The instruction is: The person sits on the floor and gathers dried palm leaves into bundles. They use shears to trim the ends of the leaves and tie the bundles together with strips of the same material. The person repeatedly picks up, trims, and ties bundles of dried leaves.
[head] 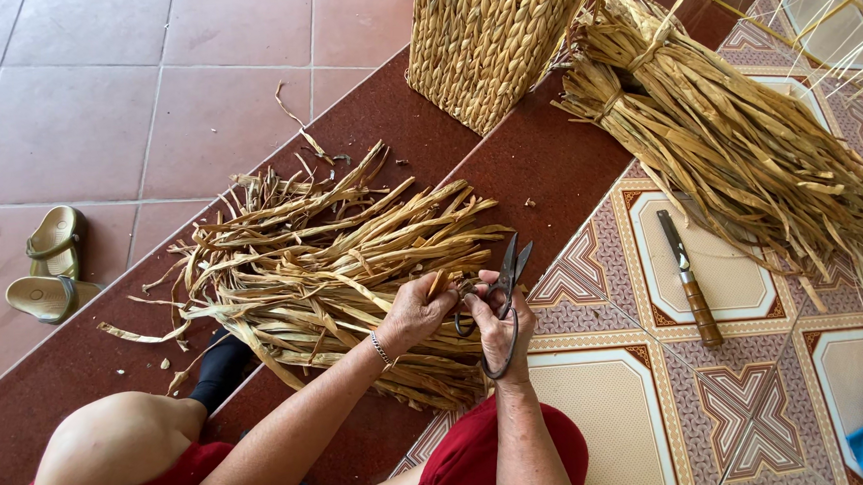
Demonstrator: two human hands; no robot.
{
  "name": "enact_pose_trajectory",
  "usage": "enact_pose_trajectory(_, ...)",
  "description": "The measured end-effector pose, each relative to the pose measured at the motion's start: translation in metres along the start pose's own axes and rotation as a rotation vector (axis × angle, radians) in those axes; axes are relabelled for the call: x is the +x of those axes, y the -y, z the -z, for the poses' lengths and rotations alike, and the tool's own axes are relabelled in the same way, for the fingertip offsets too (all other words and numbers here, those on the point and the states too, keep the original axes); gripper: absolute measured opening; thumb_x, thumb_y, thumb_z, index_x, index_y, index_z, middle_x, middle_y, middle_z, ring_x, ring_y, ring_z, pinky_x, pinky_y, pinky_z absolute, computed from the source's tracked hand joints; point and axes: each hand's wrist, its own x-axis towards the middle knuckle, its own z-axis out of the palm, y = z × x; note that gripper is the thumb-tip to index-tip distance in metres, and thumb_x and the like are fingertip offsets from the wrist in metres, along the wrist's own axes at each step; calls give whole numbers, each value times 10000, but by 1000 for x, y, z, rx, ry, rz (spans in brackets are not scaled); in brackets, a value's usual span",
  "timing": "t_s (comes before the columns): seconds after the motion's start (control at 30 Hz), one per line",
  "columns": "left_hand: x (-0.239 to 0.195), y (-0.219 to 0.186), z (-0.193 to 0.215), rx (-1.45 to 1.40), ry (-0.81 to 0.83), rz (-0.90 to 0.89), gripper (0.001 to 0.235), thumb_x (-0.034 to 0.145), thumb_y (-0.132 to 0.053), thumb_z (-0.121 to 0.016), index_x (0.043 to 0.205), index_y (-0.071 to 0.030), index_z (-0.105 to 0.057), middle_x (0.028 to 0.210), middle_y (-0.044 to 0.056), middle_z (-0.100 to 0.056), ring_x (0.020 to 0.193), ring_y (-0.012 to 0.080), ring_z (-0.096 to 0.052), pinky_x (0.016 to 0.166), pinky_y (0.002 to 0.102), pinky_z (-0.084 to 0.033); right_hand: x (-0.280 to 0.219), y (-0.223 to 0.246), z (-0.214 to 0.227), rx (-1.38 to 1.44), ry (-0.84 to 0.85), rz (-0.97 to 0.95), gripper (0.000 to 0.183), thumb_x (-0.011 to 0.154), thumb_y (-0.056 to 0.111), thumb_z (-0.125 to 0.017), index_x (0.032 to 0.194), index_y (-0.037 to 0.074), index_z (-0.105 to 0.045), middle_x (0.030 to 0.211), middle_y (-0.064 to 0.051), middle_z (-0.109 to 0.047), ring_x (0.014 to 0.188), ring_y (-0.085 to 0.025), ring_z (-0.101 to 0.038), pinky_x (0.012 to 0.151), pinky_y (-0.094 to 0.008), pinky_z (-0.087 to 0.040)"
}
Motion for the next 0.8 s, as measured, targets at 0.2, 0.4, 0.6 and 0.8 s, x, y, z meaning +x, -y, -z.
enact_pose_trajectory(0.2,3,-5,9,21,34,-202,176,956,-184,-700,1072,-58,-738,749,-10,-689,668,36,-583,571,240,-511,0,-12,6,-198,61,89,334,967,244,-703,1239,57,-656,845,-22,-696,679,-85,-653,585,-244,-561)
enact_pose_trajectory(0.4,16,-8,24,-445,-33,43,63,932,-127,-747,946,-70,-725,754,-11,-712,598,48,-629,515,231,-530,-6,-14,-5,-444,284,-70,571,1016,528,-412,1322,97,-625,797,-20,-679,592,-76,-592,513,-258,-522)
enact_pose_trajectory(0.6,14,-5,29,-491,33,94,99,903,-152,-770,921,-71,-715,639,-4,-638,458,59,-520,380,236,-396,-13,2,-13,-575,332,-65,691,1051,597,-291,1377,68,-593,843,-125,-653,731,-215,-660,692,-420,-564)
enact_pose_trajectory(0.8,14,-10,29,-429,39,92,175,939,-193,-765,847,-52,-716,580,-13,-601,436,62,-497,375,239,-381,-13,18,-16,-711,312,-4,664,1041,590,-263,1238,68,-624,870,-152,-740,834,-311,-755,750,-452,-580)
